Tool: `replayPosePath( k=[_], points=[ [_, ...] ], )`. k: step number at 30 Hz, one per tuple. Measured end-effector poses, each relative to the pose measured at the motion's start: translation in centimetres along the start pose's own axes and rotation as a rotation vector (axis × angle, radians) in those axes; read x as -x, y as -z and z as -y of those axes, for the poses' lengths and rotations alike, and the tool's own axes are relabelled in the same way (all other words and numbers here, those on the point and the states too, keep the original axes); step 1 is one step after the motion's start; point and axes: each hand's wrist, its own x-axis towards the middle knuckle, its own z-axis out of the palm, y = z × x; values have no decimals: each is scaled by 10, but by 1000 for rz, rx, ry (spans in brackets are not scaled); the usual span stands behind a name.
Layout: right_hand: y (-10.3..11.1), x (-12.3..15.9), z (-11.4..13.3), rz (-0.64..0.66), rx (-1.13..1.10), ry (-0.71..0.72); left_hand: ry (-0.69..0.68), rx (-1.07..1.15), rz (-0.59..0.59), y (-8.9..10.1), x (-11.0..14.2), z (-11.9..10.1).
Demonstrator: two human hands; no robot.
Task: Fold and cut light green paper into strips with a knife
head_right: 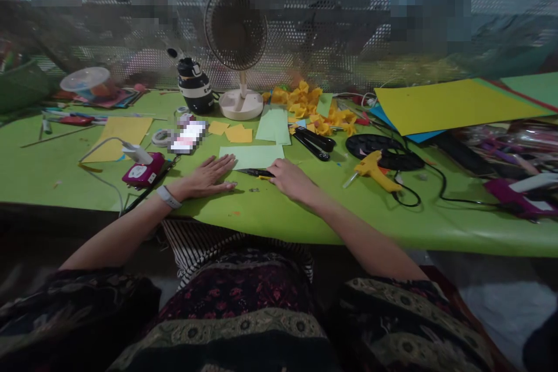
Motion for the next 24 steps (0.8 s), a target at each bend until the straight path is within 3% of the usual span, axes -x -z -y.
replayPosePath(
  k=[5,10,15,24],
  points=[
    [2,3,2,10,14,-9,-4,61,-15,7,-1,6],
    [1,-1,1,4,19,3,173,142,-277,28,-20,39],
    [-1,1,-2,10,1,-11,192,125,-210,28,-37,62],
    [-4,-12,12,18,-6,4,128,2,-239,14,-33,59]
  ],
)
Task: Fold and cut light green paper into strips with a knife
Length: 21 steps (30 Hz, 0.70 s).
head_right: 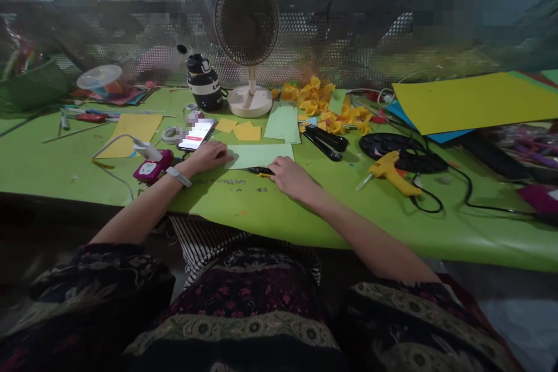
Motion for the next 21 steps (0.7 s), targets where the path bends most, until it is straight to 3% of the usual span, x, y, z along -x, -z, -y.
replayPosePath(
  k=[21],
  points=[
    [0,-15,19,23,-63,7,35,27,10,2,-1,-4]
  ],
)
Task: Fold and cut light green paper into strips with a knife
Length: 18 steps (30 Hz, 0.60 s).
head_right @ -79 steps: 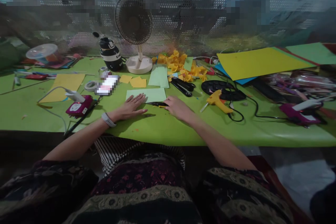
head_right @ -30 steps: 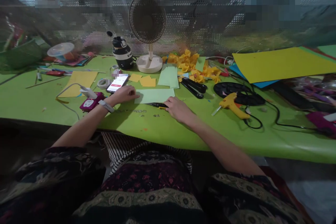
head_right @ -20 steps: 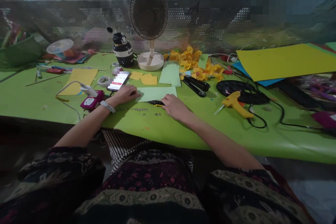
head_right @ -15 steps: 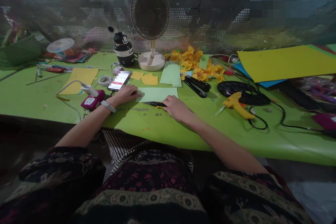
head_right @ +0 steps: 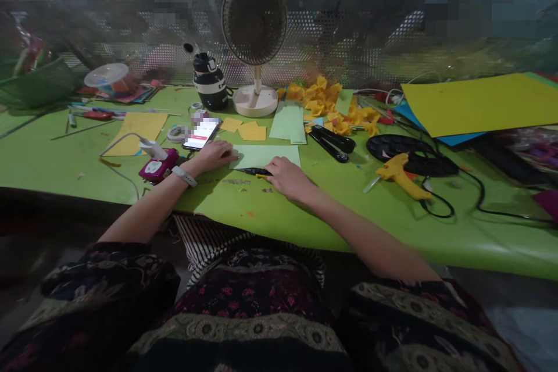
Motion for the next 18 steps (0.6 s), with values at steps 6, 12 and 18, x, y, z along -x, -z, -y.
replayPosePath(
  k=[6,12,18],
  points=[
    [1,-2,15,20,31,25,-13,-1,-11,-2,-1,3],
    [9,14,18,65,11,74,-12,24,-68,-3,3,4],
    [37,-12,-28,-57,-43,-193,24,95,-127,-3,8,-1]
  ],
)
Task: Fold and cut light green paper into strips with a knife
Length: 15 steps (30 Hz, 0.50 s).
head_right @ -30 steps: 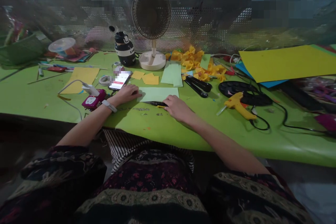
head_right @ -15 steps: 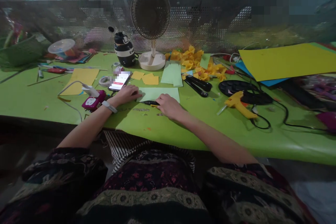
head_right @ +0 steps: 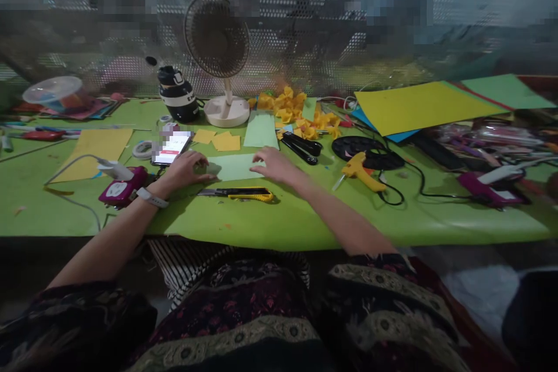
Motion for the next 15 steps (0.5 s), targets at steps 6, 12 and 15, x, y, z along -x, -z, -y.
replayPosePath(
  k=[6,12,15],
  points=[
    [6,-23,-25,160,101,-116,6,117,73,-1,0,-1],
    [8,-20,-17,194,-115,-149,109,416,67,-2,4,-5],
    [11,-19,-17,224,-281,-105,191,529,-25,-1,5,-8]
  ],
)
